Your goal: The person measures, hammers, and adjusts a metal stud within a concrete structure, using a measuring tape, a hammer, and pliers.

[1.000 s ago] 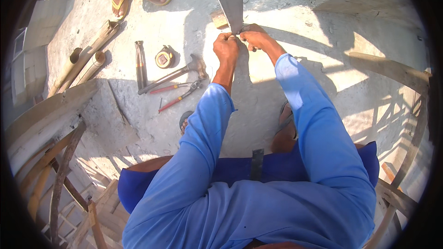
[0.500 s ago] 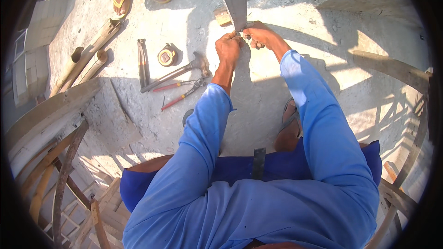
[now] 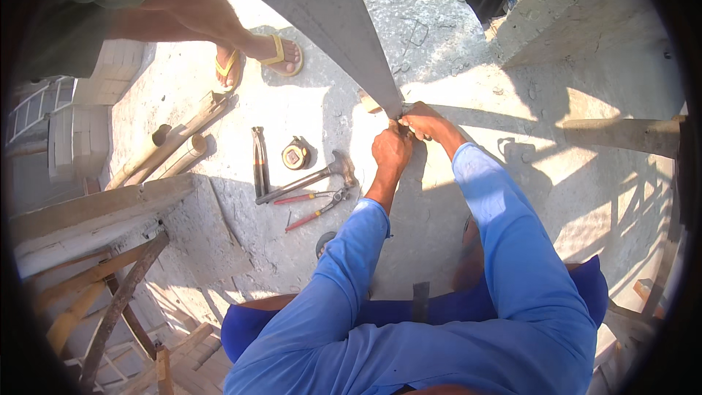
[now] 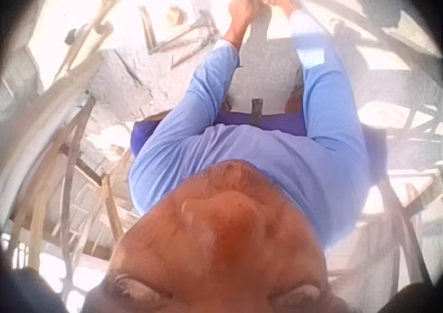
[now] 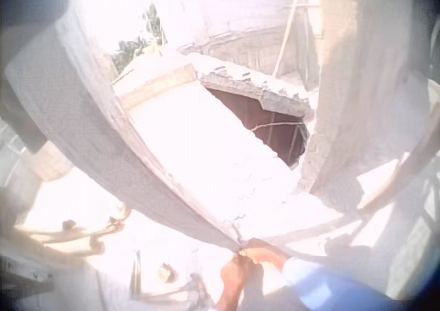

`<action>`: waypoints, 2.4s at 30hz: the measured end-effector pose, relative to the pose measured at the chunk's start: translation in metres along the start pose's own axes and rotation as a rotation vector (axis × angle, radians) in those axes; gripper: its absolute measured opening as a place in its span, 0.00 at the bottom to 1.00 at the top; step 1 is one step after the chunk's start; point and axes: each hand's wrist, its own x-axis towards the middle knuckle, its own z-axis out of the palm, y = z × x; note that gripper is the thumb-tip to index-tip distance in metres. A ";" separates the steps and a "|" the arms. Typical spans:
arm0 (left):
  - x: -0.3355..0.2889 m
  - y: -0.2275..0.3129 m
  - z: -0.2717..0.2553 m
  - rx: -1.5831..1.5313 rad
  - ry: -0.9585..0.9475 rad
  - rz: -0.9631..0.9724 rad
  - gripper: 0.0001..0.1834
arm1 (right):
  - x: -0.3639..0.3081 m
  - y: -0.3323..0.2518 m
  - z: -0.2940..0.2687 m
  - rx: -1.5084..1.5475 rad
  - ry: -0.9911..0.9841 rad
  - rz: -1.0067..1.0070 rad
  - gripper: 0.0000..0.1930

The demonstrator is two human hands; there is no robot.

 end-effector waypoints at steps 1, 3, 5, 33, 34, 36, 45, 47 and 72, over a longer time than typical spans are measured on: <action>0.007 -0.002 0.013 0.063 0.010 0.041 0.17 | 0.007 0.013 -0.005 -0.110 0.009 -0.101 0.11; 0.006 -0.002 0.019 0.052 0.057 0.013 0.14 | -0.008 0.002 -0.009 0.003 -0.014 0.037 0.12; 0.003 -0.009 0.002 0.109 0.075 0.031 0.13 | -0.008 -0.008 0.001 0.012 -0.040 -0.008 0.12; 0.015 -0.022 0.002 -0.038 0.153 0.048 0.14 | 0.005 0.019 0.029 0.272 -0.113 -0.053 0.11; 0.013 -0.023 0.003 -0.066 0.182 0.061 0.13 | 0.004 0.020 0.030 0.332 -0.117 -0.027 0.11; 0.013 -0.026 0.000 -0.086 0.210 0.079 0.12 | -0.003 0.013 0.032 0.414 -0.122 0.012 0.10; 0.017 -0.037 -0.011 -0.053 0.126 0.063 0.14 | 0.001 0.013 0.035 0.039 -0.060 -0.198 0.08; 0.020 -0.027 -0.010 -0.068 0.109 0.078 0.14 | 0.028 0.048 0.033 -0.433 0.045 -0.623 0.09; 0.026 -0.042 -0.006 -0.050 0.131 0.105 0.14 | -0.027 -0.006 0.022 -0.697 0.463 -0.330 0.12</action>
